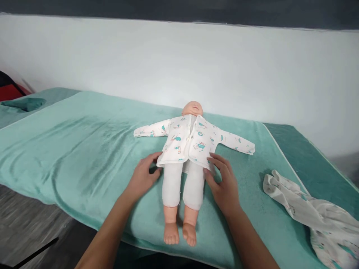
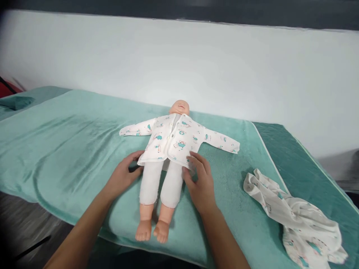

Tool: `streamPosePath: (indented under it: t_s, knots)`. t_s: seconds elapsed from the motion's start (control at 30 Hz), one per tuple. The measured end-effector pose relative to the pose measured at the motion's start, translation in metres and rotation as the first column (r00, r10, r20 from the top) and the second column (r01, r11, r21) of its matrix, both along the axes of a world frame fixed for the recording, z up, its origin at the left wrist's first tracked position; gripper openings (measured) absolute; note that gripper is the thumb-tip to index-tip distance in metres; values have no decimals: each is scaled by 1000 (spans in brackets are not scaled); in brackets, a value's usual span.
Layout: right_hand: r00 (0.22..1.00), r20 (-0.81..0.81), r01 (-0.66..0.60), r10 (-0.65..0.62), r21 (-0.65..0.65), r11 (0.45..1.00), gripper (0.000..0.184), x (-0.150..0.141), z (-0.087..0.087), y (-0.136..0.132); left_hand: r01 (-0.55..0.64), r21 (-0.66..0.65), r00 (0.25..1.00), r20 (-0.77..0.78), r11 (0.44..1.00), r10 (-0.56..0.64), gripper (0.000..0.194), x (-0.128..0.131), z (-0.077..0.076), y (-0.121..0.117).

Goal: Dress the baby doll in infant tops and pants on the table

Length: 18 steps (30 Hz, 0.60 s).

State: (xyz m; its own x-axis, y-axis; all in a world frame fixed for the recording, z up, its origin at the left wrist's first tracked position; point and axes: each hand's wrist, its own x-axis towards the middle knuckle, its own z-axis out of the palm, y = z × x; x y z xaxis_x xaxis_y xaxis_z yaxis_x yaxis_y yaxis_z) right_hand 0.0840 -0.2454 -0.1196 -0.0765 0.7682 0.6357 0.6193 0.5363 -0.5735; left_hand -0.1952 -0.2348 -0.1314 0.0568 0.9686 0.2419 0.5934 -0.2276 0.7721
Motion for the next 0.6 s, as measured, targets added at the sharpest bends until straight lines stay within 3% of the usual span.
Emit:
streamPosePath:
  t_s: [0.2, 0.33, 0.43, 0.6]
  knots:
    - [998, 30, 57, -58, 60, 997, 27, 3, -1, 0, -78, 168, 973, -200, 983, 111, 45, 7, -11, -12]
    - [994, -39, 106, -105, 26, 994, 26, 7, -2, 1, -83, 383, 872, -418, 920, 253, 41, 19, -10, -5]
    - [991, -67, 121, -118, 36, 992, 29, 8, -2, 0, -66, 491, 843, -438, 869, 312, 33, 25, -7, 1]
    - [998, 29, 54, -58, 124, 991, 41, -2, 2, -3, -51, 539, 882, -370, 841, 291, 21, 24, -8, 4]
